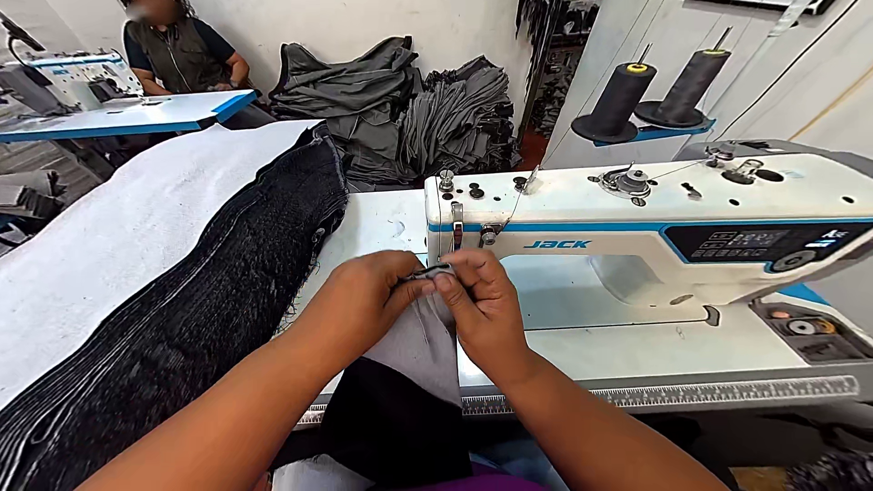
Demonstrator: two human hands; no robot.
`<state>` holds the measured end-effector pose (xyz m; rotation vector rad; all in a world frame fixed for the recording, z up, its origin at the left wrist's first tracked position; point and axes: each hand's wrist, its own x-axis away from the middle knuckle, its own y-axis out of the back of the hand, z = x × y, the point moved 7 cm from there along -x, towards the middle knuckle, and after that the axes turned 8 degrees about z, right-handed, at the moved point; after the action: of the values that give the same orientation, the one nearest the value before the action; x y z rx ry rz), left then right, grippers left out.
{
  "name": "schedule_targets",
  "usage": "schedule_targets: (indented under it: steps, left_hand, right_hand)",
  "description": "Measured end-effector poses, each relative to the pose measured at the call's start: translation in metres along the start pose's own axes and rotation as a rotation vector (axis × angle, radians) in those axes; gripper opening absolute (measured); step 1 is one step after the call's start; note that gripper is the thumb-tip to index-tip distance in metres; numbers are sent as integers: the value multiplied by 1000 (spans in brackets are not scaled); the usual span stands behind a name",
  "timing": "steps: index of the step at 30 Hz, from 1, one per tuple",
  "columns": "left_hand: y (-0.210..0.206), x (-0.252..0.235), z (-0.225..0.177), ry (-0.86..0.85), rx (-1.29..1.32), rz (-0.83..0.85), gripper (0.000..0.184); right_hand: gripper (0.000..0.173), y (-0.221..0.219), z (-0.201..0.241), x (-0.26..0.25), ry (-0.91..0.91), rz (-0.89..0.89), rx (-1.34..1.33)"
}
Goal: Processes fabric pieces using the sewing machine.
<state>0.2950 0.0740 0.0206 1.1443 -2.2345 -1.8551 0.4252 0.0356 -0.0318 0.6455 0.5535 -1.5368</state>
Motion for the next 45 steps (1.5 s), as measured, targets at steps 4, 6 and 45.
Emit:
schedule_targets:
  steps: [4,6,45]
  left_hand:
    - [-39,-19,55,245,-253,168,24]
    - [-96,-9,81,387,-255,439,28]
    - [-188,-50,142,282,-32,206,18]
  right_hand:
    - [45,-23,-65,63,-552,99,-114]
    - [38,-40,-84,113,-755,230,-189]
    - [69,11,-140,81,-732,728,953]
